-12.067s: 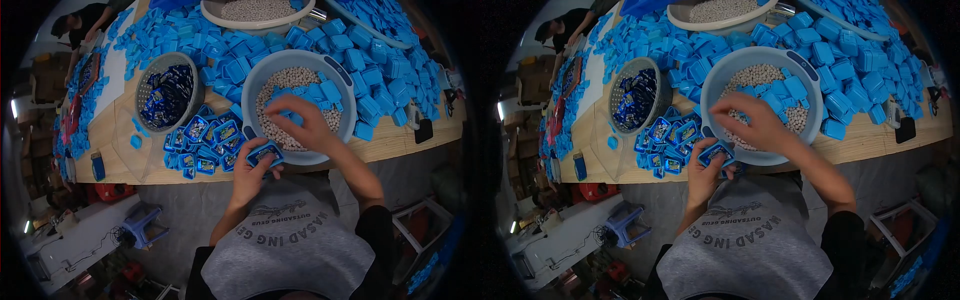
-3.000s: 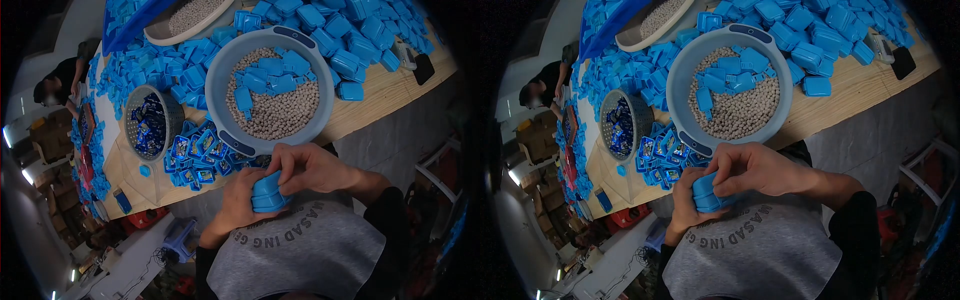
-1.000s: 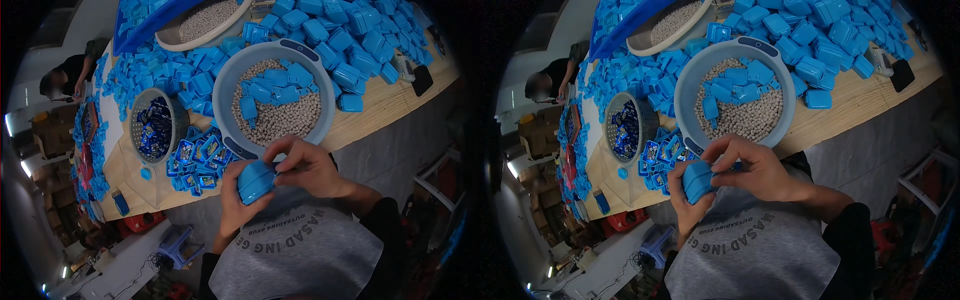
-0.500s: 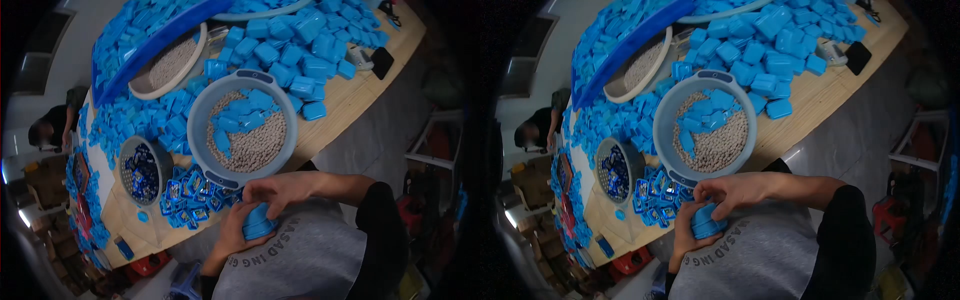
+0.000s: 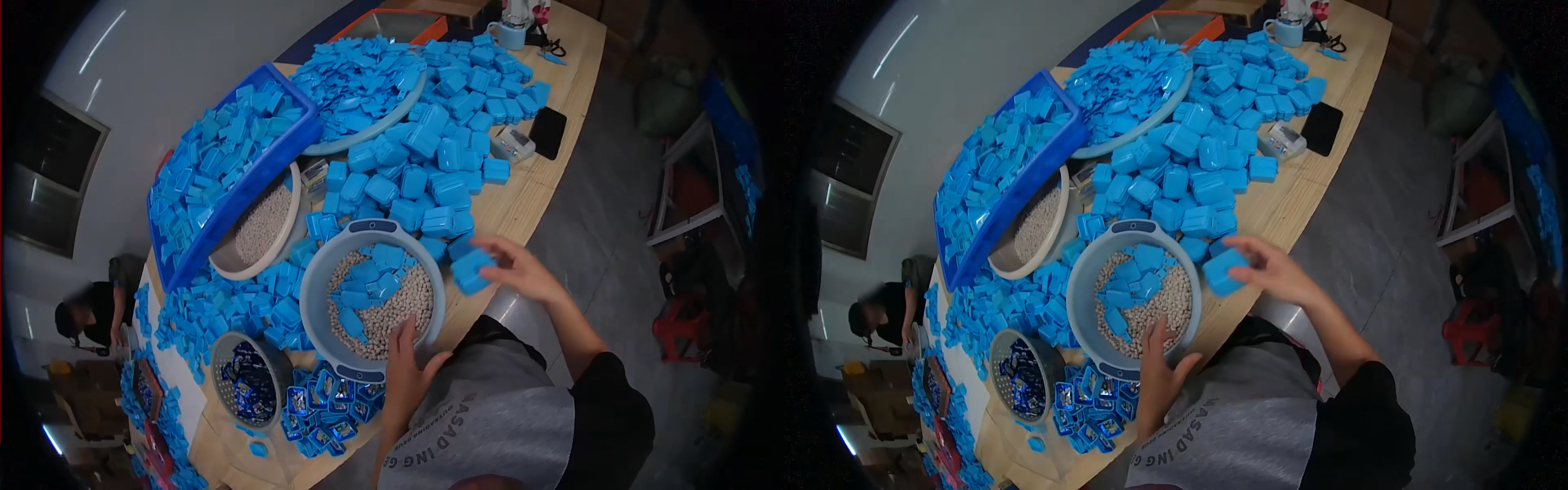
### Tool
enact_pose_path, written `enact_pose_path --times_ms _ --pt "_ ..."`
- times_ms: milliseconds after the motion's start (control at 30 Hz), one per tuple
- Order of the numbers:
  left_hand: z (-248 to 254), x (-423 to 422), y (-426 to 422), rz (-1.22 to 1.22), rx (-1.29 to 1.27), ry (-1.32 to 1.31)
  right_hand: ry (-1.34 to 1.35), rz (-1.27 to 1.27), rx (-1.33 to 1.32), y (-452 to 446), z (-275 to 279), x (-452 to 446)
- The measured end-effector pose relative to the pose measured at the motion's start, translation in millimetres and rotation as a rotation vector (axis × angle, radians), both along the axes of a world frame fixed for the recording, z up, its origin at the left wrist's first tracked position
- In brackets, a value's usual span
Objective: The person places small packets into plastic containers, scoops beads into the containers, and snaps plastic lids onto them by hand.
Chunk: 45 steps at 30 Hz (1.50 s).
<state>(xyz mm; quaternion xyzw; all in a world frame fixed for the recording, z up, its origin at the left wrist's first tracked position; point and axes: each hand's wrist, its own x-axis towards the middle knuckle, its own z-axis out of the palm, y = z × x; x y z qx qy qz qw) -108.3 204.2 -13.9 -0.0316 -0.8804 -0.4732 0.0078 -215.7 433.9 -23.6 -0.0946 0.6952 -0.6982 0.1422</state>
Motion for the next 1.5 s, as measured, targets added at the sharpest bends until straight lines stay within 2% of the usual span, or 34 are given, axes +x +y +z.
enact_pose_path --times_ms 33,133,233,333,633,733,900,1000,1033,1133,1167,1233,1300,1400,1500 --pt "-15 2 -10 0.007 -0.074 0.051 0.044 -0.206 -0.020 16 -11 -13" --pt "-34 7 -30 0.098 -0.235 0.096 0.173 -0.597 0.208 46 -70 -49" --pt "-39 10 -31 0.109 -0.259 0.141 0.151 -0.639 0.288 32 -92 -54" --pt "-35 7 -23 0.116 -0.319 0.213 0.488 -0.676 0.571 16 -104 -55" --pt "-43 1 -23 0.173 -0.429 0.254 0.648 -0.842 0.656 12 -108 -55" --pt "-45 4 -18 0.216 -0.385 0.229 0.771 -0.736 0.568 -17 -70 -47" --pt "-36 7 -29 0.178 -0.261 0.300 0.885 -0.264 0.377 -99 -32 -35" --pt "-24 24 -47 0.307 -0.064 0.359 0.883 0.019 0.341 -136 -21 -29" --pt "-12 32 -55 0.421 -0.117 0.345 0.869 0.116 0.330 -143 -21 -28" --pt "2 62 -92 0.743 -0.327 0.277 0.740 0.196 0.414 -144 -24 -30" --pt "3 70 -99 0.766 -0.441 0.214 0.622 0.204 0.425 -143 -20 -29" --pt "4 82 -110 0.804 -0.665 0.079 0.631 0.204 0.423 -142 -22 -28" --pt "0 85 -115 0.746 -0.702 0.039 0.654 0.209 0.424 -144 -21 -29" --pt "-10 85 -119 0.719 -0.736 0.053 0.532 0.200 0.401 -146 -19 -26" --pt "-8 81 -121 0.753 -0.652 0.143 0.656 0.192 0.419 -143 -22 -28"
